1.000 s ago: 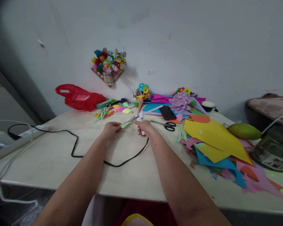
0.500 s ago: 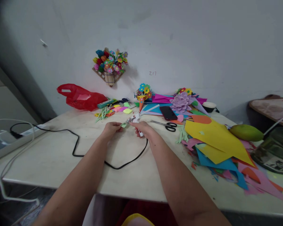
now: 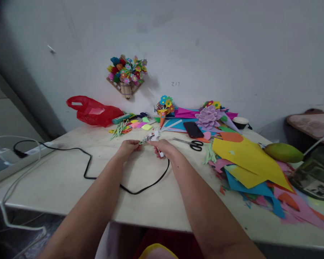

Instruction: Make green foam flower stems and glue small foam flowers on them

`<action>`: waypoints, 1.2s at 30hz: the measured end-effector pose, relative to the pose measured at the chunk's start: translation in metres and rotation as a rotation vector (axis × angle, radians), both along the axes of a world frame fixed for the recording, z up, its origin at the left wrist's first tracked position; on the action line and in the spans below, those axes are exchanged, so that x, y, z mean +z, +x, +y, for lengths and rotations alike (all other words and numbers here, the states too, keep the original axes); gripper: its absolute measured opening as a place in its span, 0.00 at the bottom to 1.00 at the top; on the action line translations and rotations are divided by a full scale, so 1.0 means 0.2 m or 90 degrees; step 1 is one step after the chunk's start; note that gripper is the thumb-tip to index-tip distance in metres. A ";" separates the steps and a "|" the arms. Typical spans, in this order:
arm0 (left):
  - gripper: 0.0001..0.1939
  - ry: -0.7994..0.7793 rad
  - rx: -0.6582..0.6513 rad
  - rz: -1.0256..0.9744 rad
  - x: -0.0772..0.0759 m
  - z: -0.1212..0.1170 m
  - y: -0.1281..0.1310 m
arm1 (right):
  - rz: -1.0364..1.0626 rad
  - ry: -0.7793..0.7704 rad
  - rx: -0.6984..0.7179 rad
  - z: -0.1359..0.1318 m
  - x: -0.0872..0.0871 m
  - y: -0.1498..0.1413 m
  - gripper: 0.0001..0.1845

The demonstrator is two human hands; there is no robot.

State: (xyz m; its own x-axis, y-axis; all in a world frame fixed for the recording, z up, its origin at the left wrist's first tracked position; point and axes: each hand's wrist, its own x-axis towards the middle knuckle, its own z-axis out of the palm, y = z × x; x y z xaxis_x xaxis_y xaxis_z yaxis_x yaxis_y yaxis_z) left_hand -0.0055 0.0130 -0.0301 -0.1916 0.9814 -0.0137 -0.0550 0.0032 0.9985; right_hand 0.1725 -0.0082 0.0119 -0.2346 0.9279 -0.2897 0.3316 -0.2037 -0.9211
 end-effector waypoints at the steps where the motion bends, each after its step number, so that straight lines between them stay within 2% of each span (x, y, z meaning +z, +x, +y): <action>1: 0.09 0.000 0.002 0.001 0.00 0.00 0.00 | 0.000 -0.002 0.002 0.00 0.00 0.00 0.21; 11: 0.08 -0.012 0.029 0.004 -0.01 0.01 -0.01 | 0.048 0.011 -0.015 0.03 -0.02 0.01 0.19; 18: 0.07 -0.015 0.069 -0.058 0.02 -0.01 -0.02 | 0.168 0.112 -0.063 0.05 -0.04 0.02 0.18; 22: 0.07 0.006 0.115 -0.132 0.05 -0.01 -0.06 | 0.181 0.176 -0.106 0.07 -0.04 0.02 0.17; 25: 0.09 0.038 0.141 -0.186 0.08 -0.01 -0.10 | 0.090 0.234 -0.142 0.09 -0.06 0.04 0.16; 30: 0.09 0.093 0.173 -0.245 0.11 -0.01 -0.14 | -0.302 0.372 -0.151 0.12 -0.09 0.06 0.16; 33: 0.09 0.111 0.191 -0.264 0.13 -0.02 -0.15 | -0.495 0.441 -0.114 0.12 -0.10 0.06 0.16; 36: 0.09 0.139 0.193 -0.291 0.15 -0.03 -0.15 | -0.568 0.472 -0.035 0.10 -0.10 0.04 0.17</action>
State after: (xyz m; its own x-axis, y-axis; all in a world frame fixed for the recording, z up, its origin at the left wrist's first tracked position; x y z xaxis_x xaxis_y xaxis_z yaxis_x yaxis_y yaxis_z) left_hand -0.0348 0.0063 -0.0002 -0.4863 0.8731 0.0355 -0.4457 -0.2828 0.8493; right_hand 0.1798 0.0127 -0.0076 -0.1748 0.9420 0.2865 0.9305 0.2532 -0.2646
